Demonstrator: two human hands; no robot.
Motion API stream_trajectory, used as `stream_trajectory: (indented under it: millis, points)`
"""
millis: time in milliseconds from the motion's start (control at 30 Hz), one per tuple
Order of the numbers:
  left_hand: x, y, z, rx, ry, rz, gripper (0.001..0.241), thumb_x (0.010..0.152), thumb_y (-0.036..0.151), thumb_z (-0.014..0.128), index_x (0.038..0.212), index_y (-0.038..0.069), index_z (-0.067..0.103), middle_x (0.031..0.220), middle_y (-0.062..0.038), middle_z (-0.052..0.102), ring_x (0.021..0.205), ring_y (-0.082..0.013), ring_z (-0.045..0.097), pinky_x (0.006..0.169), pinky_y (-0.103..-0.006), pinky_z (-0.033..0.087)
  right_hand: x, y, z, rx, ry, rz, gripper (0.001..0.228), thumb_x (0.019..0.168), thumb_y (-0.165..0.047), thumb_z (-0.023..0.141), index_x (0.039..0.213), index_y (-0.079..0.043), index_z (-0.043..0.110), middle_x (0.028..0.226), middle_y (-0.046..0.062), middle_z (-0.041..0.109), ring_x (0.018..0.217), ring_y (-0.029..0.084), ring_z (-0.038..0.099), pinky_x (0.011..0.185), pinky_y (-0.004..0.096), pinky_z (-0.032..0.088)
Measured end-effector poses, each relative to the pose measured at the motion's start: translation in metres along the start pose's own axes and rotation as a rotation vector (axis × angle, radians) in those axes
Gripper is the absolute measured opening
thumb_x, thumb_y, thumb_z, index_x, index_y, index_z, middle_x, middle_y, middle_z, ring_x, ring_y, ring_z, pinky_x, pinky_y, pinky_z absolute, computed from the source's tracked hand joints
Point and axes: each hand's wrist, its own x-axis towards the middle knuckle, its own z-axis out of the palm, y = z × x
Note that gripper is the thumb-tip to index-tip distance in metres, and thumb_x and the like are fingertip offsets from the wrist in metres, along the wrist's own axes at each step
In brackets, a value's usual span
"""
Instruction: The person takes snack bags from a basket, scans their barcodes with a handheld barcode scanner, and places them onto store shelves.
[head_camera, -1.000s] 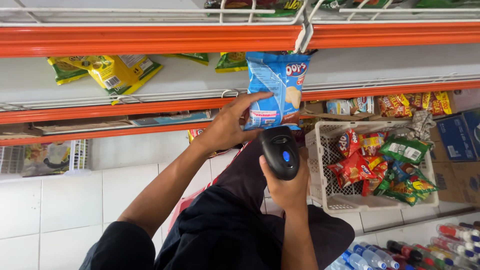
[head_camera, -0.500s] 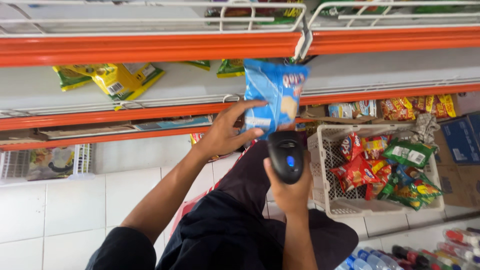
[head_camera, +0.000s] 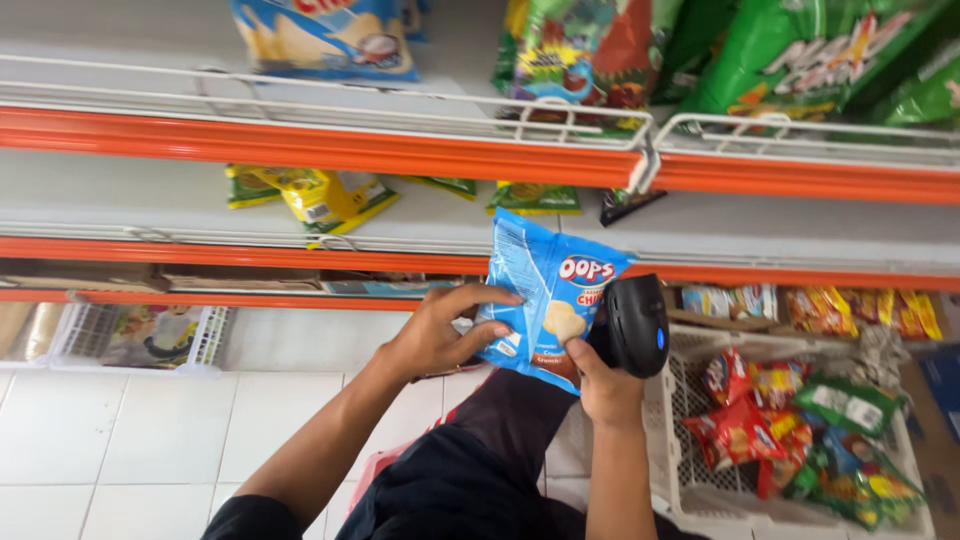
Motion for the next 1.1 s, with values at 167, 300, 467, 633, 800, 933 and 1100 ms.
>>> stream_trajectory:
  millis: [167,300,467,633,800,933,1100]
  points:
    - [-0.015,0.02,-0.007,0.389,0.345,0.285,0.054,0.083,0.018,0.079,0.132,0.007,0.059,0.138,-0.033,0.048,0.114,-0.0368,0.059,0.096,-0.0397,0.049,-0.002,0.001,0.042,-0.563,0.006,-0.212,0.043,0.087,-0.003,0.081,0.127,-0.002,0.063,0.115,0.005,0.069,0.102,0.014,0.067,0.093,0.031,0.055]
    - [-0.022,0.033,-0.014,-0.214,0.285,-0.061,0.073,0.08,0.017,0.081,0.144,0.003,0.048,0.133,-0.015,0.059,0.123,-0.0205,0.057,0.107,-0.0374,0.047,0.011,-0.007,0.075,-0.554,-0.306,-0.201,0.041,0.085,-0.003,0.081,0.123,-0.001,0.066,0.114,0.007,0.072,0.101,0.015,0.069,0.092,0.031,0.056]
    - [-0.012,0.045,-0.057,-0.403,0.468,-0.208,0.07,0.08,0.019,0.085,0.138,0.003,0.049,0.125,-0.009,0.068,0.114,-0.0156,0.066,0.099,-0.0357,0.056,0.039,-0.014,0.111,-0.188,-0.254,-0.16,0.031,0.093,-0.008,0.077,0.12,-0.002,0.063,0.107,0.008,0.072,0.096,0.016,0.069,0.084,0.031,0.059]
    - [-0.001,0.065,-0.119,-0.066,0.341,-0.035,0.065,0.083,0.022,0.086,0.137,0.0,0.056,0.122,-0.008,0.072,0.114,-0.014,0.065,0.103,-0.0337,0.055,0.07,-0.055,0.138,-0.438,-0.538,-0.194,0.031,0.086,-0.008,0.082,0.114,-0.002,0.07,0.101,0.006,0.075,0.09,0.016,0.073,0.081,0.031,0.059]
    - [0.034,0.089,-0.172,0.362,0.465,0.294,0.07,0.081,0.024,0.092,0.138,0.003,0.058,0.124,-0.013,0.071,0.117,-0.0189,0.068,0.104,-0.0352,0.054,0.096,-0.069,0.184,-0.521,-0.561,-0.279,0.032,0.086,-0.008,0.084,0.114,-0.004,0.069,0.102,0.003,0.074,0.091,0.012,0.071,0.083,0.028,0.058]
    - [0.067,0.099,-0.209,0.37,0.529,0.218,0.06,0.085,0.028,0.092,0.128,0.002,0.059,0.117,-0.01,0.074,0.11,-0.0158,0.069,0.096,-0.033,0.057,0.129,-0.074,0.215,-0.5,-0.505,-0.186,0.031,0.088,-0.006,0.082,0.116,-0.003,0.069,0.103,0.002,0.073,0.09,0.01,0.069,0.081,0.028,0.057]
    - [0.095,0.117,-0.227,0.164,0.464,0.222,0.056,0.087,0.031,0.088,0.125,0.002,0.059,0.111,-0.009,0.076,0.103,-0.0129,0.069,0.091,-0.0307,0.059,0.155,-0.078,0.247,-0.431,-0.511,-0.242,0.027,0.094,-0.006,0.078,0.118,-0.001,0.069,0.104,0.003,0.073,0.093,0.012,0.07,0.082,0.029,0.058]
